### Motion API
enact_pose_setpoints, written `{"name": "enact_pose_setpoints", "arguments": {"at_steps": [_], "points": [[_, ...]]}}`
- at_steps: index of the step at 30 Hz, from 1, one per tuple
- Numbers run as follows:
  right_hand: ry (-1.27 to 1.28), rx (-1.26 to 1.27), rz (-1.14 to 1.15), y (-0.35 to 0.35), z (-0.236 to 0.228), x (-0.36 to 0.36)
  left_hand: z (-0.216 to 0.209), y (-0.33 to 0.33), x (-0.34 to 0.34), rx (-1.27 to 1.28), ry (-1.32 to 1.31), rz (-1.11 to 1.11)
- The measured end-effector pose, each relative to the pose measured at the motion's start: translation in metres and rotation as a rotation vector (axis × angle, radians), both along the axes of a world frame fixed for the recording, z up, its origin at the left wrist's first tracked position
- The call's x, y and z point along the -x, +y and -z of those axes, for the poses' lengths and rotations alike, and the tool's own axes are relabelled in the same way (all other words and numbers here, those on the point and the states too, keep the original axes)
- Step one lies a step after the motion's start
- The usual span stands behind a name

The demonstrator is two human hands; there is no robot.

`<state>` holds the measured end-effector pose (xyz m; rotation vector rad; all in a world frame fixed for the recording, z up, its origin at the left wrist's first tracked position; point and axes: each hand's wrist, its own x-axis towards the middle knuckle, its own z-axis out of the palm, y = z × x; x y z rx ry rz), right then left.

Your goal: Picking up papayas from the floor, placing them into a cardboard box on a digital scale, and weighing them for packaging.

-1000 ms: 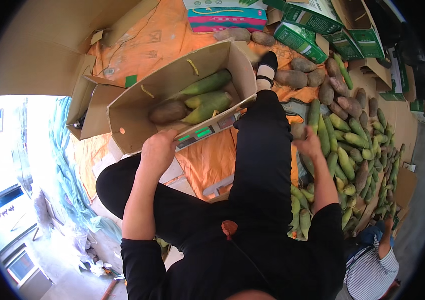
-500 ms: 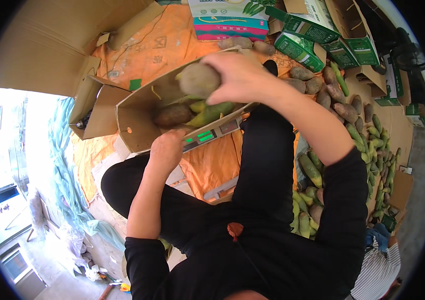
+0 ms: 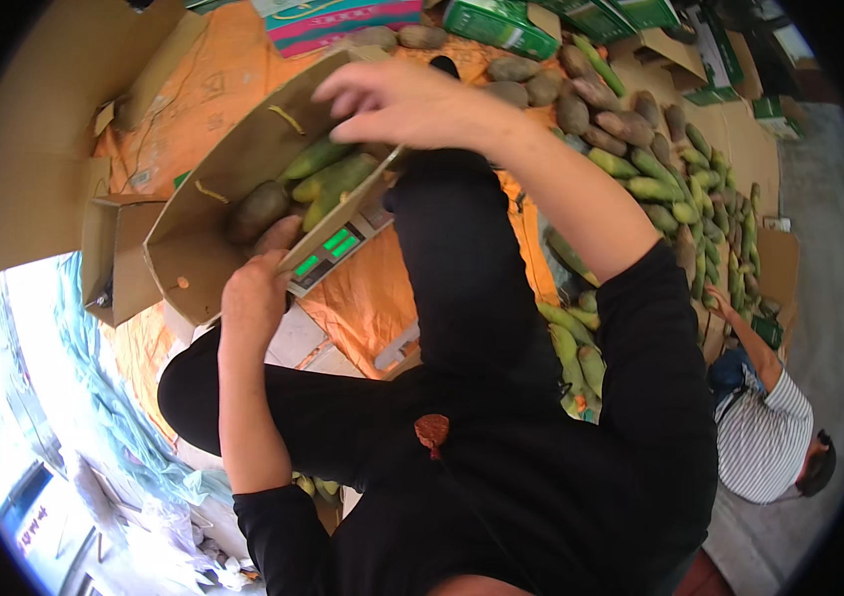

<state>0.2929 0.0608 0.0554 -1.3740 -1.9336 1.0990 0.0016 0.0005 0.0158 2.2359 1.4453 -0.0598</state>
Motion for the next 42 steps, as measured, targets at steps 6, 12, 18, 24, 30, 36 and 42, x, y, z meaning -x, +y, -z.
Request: {"name": "enact_pose_setpoints", "arguments": {"at_steps": [6,12,18,24,30,36,42], "points": [[-0.323,0.202,0.560,-0.113,0.125,-0.143,-0.003,0.001,-0.004,0.031,-0.025,-0.020],[-0.685,0.556,0.706,-0.281,0.243,-0.186,0.003,0.003,-0.001,0.062,-0.013,-0.066],[-0.920,0.725,0.819,-0.340,0.253,-0.184,-0.002,0.006,-0.009,0.081,0.014,-0.075],[-1.177,0.736,0.687,-0.328,0.258,-0.188,-0.008,0.002,-0.007,0.043,-0.043,-0.105],[-1.273,0.830,0.639,-0.323,0.276,-0.194,-0.008,0.005,-0.013,0.054,-0.032,-0.112],[-1.321,0.900,0.604,-0.305,0.270,-0.181,-0.008,0.003,-0.006,0.017,-0.017,-0.096],[-1.113,0.791,0.707,-0.280,0.256,-0.167,-0.001,0.004,-0.003,-0.002,0.001,-0.061]]}}
